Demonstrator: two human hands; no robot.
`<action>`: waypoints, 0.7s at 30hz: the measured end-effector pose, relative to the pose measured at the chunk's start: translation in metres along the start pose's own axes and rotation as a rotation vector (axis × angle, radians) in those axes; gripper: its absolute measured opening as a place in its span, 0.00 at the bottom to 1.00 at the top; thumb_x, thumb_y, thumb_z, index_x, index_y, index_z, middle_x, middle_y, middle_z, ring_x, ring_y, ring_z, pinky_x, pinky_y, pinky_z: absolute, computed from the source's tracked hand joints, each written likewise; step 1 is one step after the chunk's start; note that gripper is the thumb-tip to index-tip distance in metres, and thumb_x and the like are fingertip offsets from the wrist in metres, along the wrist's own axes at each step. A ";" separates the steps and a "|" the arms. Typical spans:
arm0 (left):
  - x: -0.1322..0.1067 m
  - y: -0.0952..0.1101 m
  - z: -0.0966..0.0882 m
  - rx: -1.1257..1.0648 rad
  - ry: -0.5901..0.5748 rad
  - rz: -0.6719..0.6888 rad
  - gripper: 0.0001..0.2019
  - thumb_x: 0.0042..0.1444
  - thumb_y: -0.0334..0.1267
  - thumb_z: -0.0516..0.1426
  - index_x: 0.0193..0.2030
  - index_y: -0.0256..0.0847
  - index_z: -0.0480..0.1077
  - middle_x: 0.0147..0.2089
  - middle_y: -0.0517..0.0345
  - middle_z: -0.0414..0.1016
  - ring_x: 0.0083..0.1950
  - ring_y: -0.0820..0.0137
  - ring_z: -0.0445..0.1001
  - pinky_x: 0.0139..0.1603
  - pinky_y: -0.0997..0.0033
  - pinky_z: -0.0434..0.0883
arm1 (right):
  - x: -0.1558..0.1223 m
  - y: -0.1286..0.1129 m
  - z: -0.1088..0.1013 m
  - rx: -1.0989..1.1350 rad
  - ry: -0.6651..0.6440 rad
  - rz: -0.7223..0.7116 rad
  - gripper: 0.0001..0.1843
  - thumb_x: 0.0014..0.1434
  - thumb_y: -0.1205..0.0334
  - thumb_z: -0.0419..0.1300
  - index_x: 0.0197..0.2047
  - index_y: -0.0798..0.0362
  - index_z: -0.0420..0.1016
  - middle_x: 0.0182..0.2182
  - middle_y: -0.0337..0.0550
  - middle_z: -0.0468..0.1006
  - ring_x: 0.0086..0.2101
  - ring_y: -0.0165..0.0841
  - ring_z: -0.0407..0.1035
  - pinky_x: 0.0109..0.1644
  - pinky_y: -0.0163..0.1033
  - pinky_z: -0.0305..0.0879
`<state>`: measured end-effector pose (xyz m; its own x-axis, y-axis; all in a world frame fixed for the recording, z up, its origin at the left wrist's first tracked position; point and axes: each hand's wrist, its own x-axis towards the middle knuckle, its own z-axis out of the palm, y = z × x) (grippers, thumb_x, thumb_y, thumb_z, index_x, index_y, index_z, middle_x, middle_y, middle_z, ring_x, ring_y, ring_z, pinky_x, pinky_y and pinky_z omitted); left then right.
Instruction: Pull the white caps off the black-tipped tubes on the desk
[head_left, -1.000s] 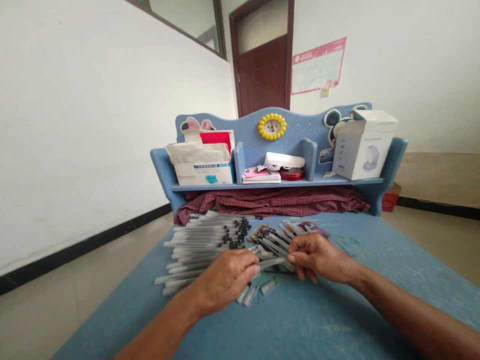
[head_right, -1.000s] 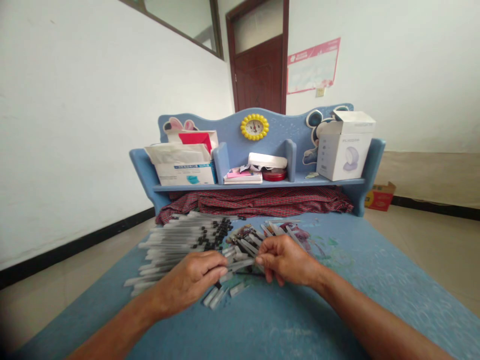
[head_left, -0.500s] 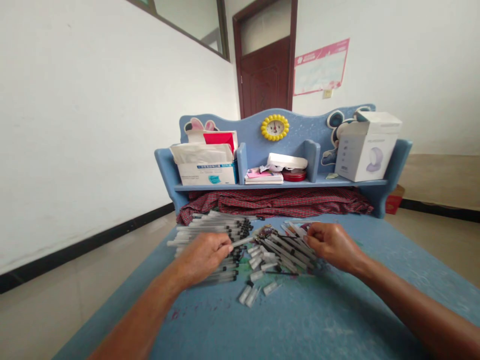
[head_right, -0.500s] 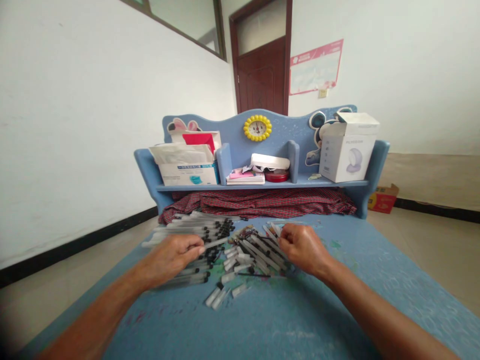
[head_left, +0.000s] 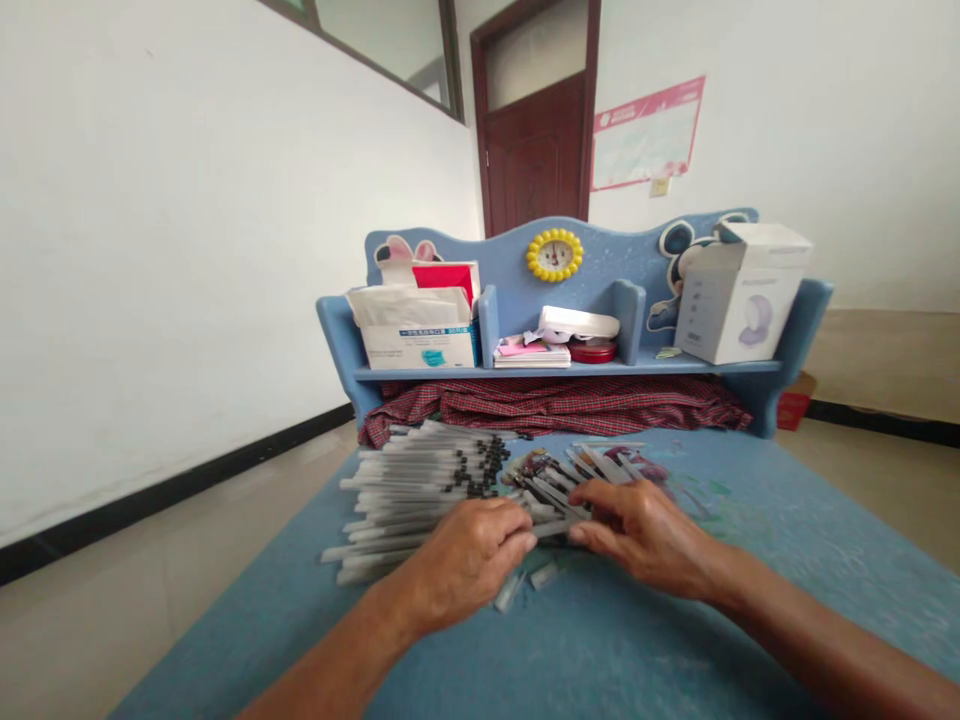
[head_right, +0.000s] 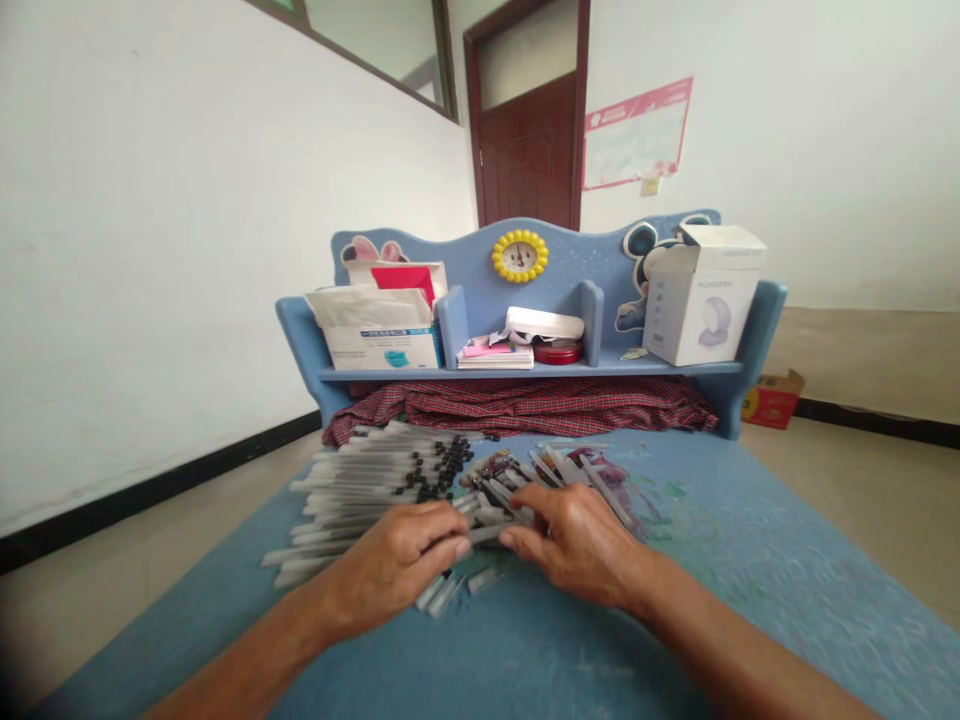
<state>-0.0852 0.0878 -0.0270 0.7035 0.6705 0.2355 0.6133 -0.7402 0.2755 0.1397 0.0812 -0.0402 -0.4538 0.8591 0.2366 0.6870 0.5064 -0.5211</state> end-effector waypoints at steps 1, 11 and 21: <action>0.000 0.001 0.002 0.000 0.001 0.012 0.11 0.62 0.35 0.47 0.34 0.37 0.69 0.30 0.58 0.69 0.33 0.72 0.69 0.35 0.76 0.62 | -0.001 -0.003 0.002 -0.014 -0.021 -0.043 0.14 0.60 0.54 0.53 0.43 0.52 0.73 0.23 0.38 0.72 0.24 0.28 0.63 0.28 0.32 0.52; -0.004 -0.014 -0.031 -0.186 -0.186 -0.238 0.13 0.60 0.41 0.49 0.33 0.37 0.71 0.24 0.64 0.67 0.26 0.76 0.65 0.28 0.80 0.59 | 0.002 0.010 -0.013 0.111 -0.046 -0.029 0.12 0.60 0.60 0.52 0.30 0.55 0.72 0.23 0.37 0.70 0.25 0.27 0.63 0.29 0.32 0.55; -0.016 0.020 -0.076 -0.103 -0.142 -0.083 0.16 0.61 0.44 0.47 0.26 0.39 0.67 0.23 0.63 0.65 0.26 0.75 0.65 0.28 0.77 0.57 | -0.009 -0.007 -0.055 0.036 -0.110 -0.202 0.17 0.64 0.54 0.49 0.28 0.52 0.69 0.19 0.34 0.63 0.21 0.25 0.59 0.26 0.32 0.53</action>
<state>-0.1118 0.0664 0.0459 0.7000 0.7101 0.0760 0.6364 -0.6686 0.3846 0.1700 0.0734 0.0065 -0.6404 0.7266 0.2488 0.5565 0.6623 -0.5016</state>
